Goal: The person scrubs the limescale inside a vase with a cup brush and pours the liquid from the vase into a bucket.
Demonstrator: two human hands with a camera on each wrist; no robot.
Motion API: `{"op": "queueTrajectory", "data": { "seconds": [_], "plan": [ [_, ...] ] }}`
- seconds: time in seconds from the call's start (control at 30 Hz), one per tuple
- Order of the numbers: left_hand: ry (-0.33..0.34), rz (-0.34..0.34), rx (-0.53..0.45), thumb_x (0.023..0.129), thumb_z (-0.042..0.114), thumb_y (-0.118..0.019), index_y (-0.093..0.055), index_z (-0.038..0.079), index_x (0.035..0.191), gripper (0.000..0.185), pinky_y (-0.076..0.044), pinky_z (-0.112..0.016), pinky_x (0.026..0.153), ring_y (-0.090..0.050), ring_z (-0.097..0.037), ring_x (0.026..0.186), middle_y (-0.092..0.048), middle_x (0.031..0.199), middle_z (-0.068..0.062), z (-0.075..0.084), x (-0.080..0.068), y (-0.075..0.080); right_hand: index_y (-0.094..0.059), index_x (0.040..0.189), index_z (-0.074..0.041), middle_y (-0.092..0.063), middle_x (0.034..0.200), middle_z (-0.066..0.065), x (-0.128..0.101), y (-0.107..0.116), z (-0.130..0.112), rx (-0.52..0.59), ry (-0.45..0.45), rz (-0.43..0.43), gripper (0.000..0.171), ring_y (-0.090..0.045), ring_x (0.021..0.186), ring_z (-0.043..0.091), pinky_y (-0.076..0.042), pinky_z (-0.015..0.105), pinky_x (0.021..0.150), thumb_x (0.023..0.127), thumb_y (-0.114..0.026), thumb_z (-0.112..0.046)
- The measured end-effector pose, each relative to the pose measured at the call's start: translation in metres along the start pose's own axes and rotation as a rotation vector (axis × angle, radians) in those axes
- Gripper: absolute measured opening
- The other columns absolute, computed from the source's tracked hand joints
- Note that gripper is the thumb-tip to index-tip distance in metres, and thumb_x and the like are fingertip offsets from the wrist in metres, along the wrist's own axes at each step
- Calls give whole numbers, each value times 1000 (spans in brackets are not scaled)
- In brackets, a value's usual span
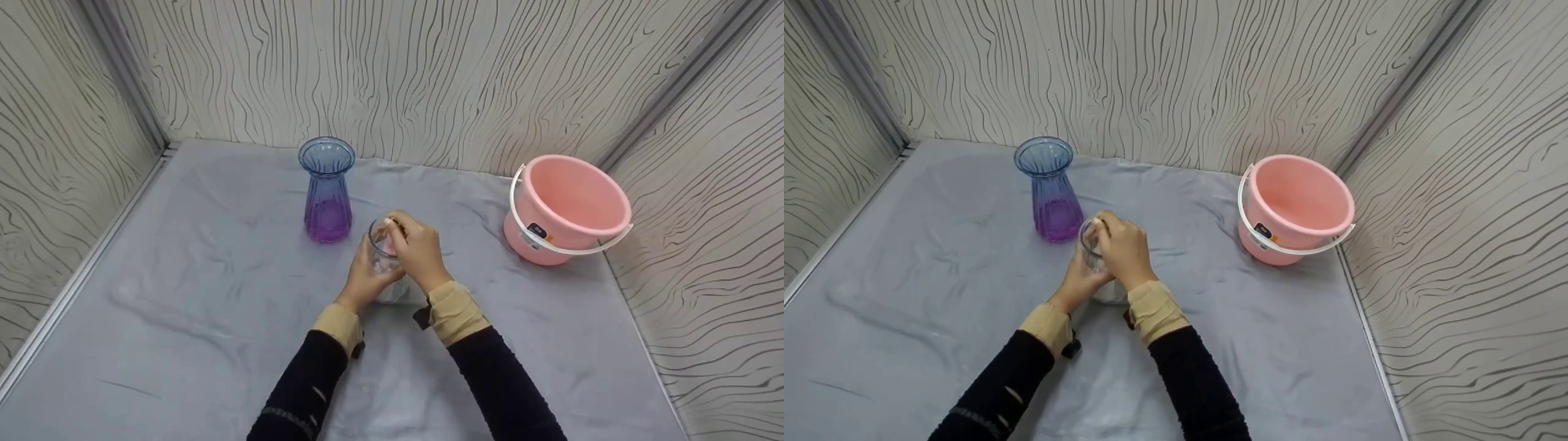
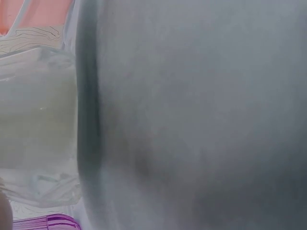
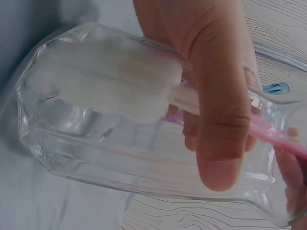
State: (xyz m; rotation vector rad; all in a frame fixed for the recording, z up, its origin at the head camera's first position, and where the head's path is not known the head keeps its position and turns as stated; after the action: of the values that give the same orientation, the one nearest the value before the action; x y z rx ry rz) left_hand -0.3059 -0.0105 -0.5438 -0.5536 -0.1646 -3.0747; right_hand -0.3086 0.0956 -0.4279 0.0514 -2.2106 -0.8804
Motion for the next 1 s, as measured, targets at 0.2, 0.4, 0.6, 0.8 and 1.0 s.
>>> {"op": "queueTrajectory", "data": {
  "seconds": [0.2, 0.4, 0.6, 0.8, 1.0],
  "plan": [
    [10, -6, 25, 79, 16, -88, -37, 6, 151, 89, -38, -51, 114, -43, -33, 140, -46, 149, -19, 0, 0, 1, -72, 101, -5, -68, 77, 5, 1, 0, 2, 46, -43, -30, 14, -59, 66, 14, -54, 34, 62, 101, -63, -17],
    [3, -7, 17, 80, 17, -88, -35, 8, 152, 90, -34, -50, 117, -40, -31, 143, -44, 152, -17, 2, -1, 2, -72, 102, -4, -72, 86, 6, 1, 0, 2, 73, -56, -25, 15, -67, 76, 19, -58, 37, 68, 100, -64, -16],
    [14, -4, 23, 79, 15, -88, -38, 8, 151, 88, -34, -53, 116, -41, -33, 141, -45, 151, -17, 2, -2, 1, -73, 103, -1, -74, 92, 10, 0, 0, 1, 78, -54, -2, 14, -70, 81, 22, -60, 37, 73, 99, -65, -12],
    [10, 0, 36, 77, 14, -88, -40, 7, 148, 86, -35, -54, 114, -43, -33, 140, -46, 149, -16, 1, 0, 0, -72, 103, 0, -74, 98, 12, -2, -1, -1, 15, -17, 34, 14, -70, 86, 24, -59, 38, 76, 99, -65, -11],
    [-11, 5, 43, 76, 13, -89, -40, 6, 148, 87, -33, -52, 116, -44, -34, 139, -48, 148, -17, 0, 0, -1, -72, 103, 2, -73, 97, 14, -3, -3, -2, -35, 52, 84, 13, -70, 88, 27, -58, 39, 80, 99, -64, -9]
  ]
}}
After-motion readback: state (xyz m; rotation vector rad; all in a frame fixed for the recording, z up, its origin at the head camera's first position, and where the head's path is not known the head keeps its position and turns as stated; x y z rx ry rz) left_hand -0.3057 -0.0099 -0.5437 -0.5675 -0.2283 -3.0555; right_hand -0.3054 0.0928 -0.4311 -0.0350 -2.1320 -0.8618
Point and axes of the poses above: each hand's wrist, its own x-axis towards the middle knuckle, its own y-axis out of the back of the hand, z = x × y, the point moved 4 cm from there along x, towards the middle knuckle
